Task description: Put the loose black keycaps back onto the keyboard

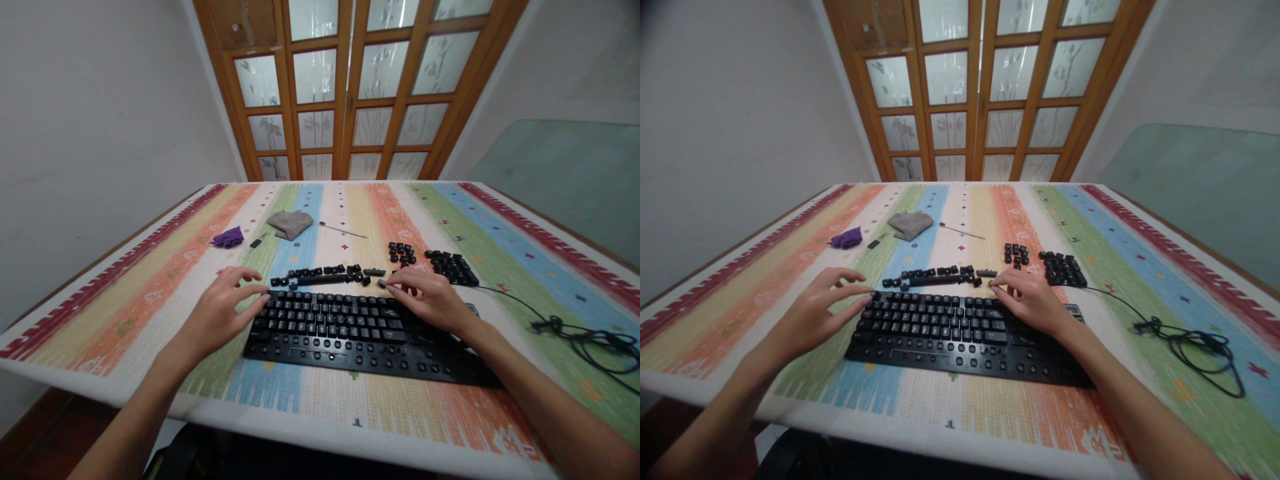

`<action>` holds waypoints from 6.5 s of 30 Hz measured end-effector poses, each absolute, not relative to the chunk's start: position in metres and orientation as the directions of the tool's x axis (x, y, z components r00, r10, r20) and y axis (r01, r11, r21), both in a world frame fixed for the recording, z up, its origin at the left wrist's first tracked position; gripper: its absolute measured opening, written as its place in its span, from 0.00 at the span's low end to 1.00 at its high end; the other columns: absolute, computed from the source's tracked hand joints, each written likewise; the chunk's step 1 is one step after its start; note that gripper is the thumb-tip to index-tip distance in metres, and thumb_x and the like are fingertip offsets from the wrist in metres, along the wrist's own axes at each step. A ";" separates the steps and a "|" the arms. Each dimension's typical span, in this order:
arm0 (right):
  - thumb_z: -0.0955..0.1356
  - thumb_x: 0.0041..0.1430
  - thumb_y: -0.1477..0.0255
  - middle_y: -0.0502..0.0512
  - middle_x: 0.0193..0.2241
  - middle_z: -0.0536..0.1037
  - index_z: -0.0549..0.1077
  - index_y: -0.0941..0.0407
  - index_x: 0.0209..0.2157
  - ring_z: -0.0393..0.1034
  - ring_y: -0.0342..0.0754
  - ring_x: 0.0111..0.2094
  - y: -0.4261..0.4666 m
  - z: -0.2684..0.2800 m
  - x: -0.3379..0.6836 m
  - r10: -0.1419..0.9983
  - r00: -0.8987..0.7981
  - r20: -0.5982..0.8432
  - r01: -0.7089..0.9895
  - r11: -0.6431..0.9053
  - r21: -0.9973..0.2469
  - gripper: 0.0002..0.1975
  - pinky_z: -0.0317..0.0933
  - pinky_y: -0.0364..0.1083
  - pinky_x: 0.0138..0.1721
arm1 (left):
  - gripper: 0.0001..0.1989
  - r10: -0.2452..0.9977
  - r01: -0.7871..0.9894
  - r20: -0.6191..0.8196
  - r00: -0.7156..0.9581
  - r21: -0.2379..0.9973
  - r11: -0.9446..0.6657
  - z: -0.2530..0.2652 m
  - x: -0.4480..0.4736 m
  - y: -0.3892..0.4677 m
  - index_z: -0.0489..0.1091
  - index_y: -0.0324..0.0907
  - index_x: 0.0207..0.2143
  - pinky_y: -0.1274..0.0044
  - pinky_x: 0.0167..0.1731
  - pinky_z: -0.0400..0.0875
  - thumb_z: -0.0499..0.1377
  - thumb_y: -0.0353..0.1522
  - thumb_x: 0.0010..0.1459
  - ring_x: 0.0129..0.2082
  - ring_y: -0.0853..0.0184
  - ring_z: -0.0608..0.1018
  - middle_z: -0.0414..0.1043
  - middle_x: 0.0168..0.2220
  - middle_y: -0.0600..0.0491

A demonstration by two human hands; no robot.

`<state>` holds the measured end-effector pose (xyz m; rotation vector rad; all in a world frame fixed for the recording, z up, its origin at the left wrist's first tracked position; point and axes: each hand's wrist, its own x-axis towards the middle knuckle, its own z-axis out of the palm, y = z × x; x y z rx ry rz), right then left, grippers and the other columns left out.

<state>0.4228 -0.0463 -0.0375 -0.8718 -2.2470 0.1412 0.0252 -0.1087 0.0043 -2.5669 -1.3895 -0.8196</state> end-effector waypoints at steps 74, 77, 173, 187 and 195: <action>0.64 0.66 0.72 0.54 0.30 0.78 0.76 0.57 0.35 0.70 0.43 0.25 -0.049 -0.038 0.419 0.633 -0.562 0.532 0.543 0.768 -0.339 0.09 0.64 0.44 0.29 | 0.17 0.866 0.680 0.182 0.465 0.552 -0.482 -0.016 0.026 -0.013 0.74 0.38 0.45 0.73 0.39 0.75 0.55 0.40 0.63 0.37 0.63 0.80 0.79 0.40 0.47; 0.64 0.66 0.72 0.54 0.30 0.79 0.76 0.57 0.35 0.69 0.43 0.25 -0.049 -0.038 0.418 0.631 -0.557 0.540 0.544 0.769 -0.337 0.09 0.64 0.44 0.28 | 0.17 0.859 0.638 0.147 0.490 0.612 -0.468 -0.010 0.027 -0.027 0.73 0.38 0.46 0.74 0.38 0.75 0.55 0.40 0.64 0.32 0.65 0.81 0.80 0.33 0.50; 0.64 0.65 0.73 0.55 0.32 0.80 0.76 0.55 0.36 0.74 0.46 0.29 -0.060 -0.033 0.401 0.619 -0.558 0.553 0.527 0.779 -0.339 0.08 0.68 0.46 0.31 | 0.14 0.923 0.351 0.379 -0.059 0.874 -0.336 -0.040 0.033 -0.164 0.74 0.42 0.44 0.72 0.42 0.79 0.67 0.38 0.57 0.40 0.62 0.82 0.80 0.39 0.48; 0.65 0.65 0.73 0.55 0.32 0.81 0.77 0.54 0.36 0.76 0.49 0.34 -0.062 -0.035 0.402 0.602 -0.562 0.567 0.519 0.791 -0.325 0.08 0.69 0.48 0.35 | 0.13 0.762 0.598 0.531 0.370 0.492 -0.633 -0.043 0.042 -0.159 0.75 0.46 0.46 0.71 0.39 0.77 0.61 0.24 0.61 0.40 0.64 0.78 0.80 0.41 0.52; 0.65 0.65 0.73 0.56 0.32 0.81 0.77 0.57 0.35 0.77 0.48 0.33 -0.062 -0.034 0.402 0.580 -0.574 0.579 0.521 0.803 -0.289 0.08 0.69 0.47 0.35 | 0.10 0.681 0.628 0.585 0.440 0.341 -0.699 -0.045 0.043 -0.156 0.75 0.42 0.45 0.71 0.39 0.75 0.60 0.23 0.63 0.40 0.65 0.75 0.78 0.41 0.49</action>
